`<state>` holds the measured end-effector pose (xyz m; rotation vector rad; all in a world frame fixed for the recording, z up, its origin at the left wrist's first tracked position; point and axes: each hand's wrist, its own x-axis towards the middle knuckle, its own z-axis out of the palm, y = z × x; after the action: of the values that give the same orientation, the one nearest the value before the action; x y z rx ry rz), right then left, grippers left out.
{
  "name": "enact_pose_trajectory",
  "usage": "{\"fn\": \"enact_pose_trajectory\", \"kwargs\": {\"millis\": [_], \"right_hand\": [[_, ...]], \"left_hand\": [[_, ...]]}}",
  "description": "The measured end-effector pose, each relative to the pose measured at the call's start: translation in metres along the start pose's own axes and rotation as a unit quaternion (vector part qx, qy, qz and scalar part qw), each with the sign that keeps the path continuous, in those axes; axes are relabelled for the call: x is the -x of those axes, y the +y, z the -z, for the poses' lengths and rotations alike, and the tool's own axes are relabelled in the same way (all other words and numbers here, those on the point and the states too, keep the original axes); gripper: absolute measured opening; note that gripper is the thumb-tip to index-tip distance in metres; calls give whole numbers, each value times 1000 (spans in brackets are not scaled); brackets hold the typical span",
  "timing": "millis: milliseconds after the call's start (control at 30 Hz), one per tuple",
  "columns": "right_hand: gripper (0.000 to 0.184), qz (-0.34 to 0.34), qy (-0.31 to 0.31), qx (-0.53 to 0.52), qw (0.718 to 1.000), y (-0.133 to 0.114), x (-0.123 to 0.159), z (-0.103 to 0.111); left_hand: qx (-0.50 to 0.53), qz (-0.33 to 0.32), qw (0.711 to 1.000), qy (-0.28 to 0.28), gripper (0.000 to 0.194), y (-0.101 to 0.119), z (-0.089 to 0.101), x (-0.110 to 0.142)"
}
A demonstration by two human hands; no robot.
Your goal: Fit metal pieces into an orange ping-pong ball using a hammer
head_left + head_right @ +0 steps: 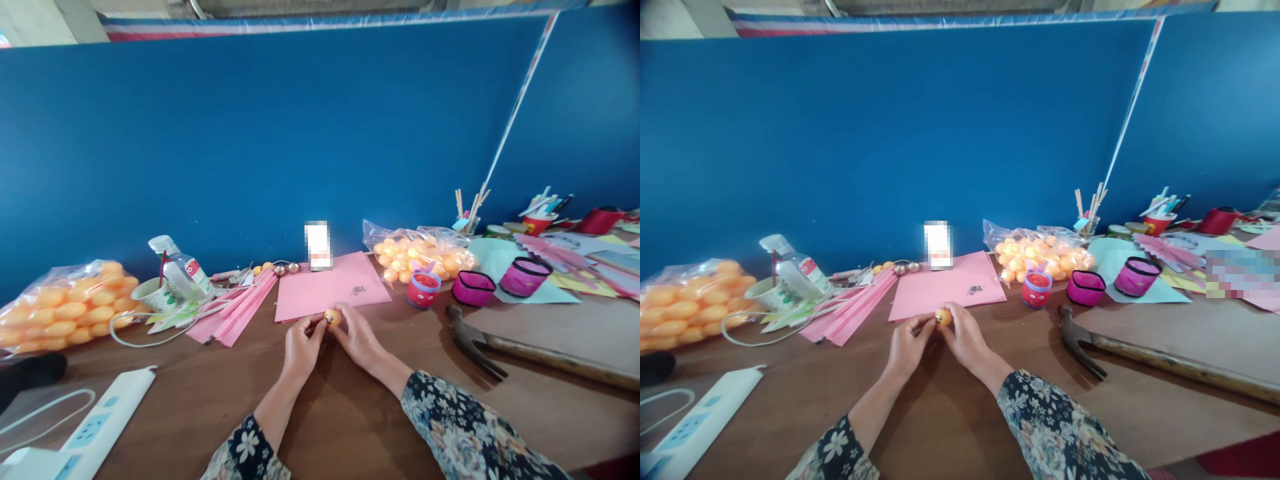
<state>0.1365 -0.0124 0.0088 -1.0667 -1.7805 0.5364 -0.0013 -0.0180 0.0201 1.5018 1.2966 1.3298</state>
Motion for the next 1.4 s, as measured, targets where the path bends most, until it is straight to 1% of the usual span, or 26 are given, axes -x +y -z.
{"fn": "enact_pose_trajectory", "kwargs": {"millis": [233,433,533,667,833,933,1033,1100,1200,1300,1400], "right_hand": [[32,20,-1,1,1000,1,-1,-1],[38,44,-15,-9,999,1,-2,0],[37,20,-4,-18,1000,0,-1,0],[29,-28,-4,-52,998,-3,-1,0],[27,-24,13,-52,998,-4,-4,2],[30,-22,10,-53,998,-2,-5,2],[30,-35,2,-67,997,-3,-4,2],[26,-47,-8,-72,996,-5,-4,3],[22,-46,-25,-66,996,-7,-4,5],[24,-42,-32,-61,997,-6,-4,5],[28,-37,-36,-64,997,-7,-3,5]], "left_hand": [[-26,-19,999,12,23,-4,2,-1],[-16,-27,999,20,23,-4,3,-2],[-13,-16,1000,21,24,-4,3,-2],[-13,0,1000,19,26,-5,3,-2],[20,15,1000,10,26,-5,2,-2],[39,21,999,9,25,-6,1,-1],[21,4,1000,19,24,-6,1,-1],[-6,-11,1000,28,23,-5,2,-1],[-45,-31,998,42,21,-2,2,-1],[-56,-44,996,55,19,-2,2,0],[-46,-44,996,55,20,-4,2,0]]}}
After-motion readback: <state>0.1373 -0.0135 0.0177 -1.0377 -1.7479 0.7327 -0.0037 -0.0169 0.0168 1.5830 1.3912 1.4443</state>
